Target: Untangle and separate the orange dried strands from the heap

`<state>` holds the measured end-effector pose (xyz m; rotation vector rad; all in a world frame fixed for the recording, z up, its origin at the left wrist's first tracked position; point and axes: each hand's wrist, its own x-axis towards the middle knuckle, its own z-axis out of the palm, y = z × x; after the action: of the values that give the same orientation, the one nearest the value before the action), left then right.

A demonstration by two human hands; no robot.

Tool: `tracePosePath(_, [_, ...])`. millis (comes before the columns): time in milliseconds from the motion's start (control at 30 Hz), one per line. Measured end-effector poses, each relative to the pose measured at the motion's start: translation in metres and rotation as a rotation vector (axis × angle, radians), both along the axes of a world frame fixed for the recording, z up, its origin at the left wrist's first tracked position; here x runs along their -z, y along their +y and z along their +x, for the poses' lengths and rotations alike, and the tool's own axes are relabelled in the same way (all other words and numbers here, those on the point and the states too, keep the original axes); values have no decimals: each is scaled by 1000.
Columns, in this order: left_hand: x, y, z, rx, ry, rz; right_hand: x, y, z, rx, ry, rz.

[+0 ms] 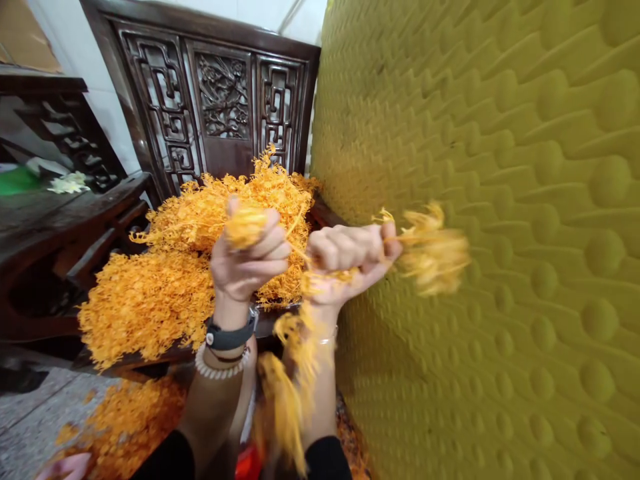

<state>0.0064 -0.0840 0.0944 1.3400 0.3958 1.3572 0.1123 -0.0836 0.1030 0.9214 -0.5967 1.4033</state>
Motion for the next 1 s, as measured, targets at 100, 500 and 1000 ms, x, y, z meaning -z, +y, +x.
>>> tracePosePath(100, [-3, -1, -9, 122, -195, -44, 2, 6, 24, 241, -81, 74])
tracePosePath(500, [-5, -9, -11, -138, 45, 95, -11, -14, 6, 1031, -763, -585])
tracePosePath(1000, [-6, -12, -11, -184, 112, 68, 4, -6, 5, 1169, -922, -723])
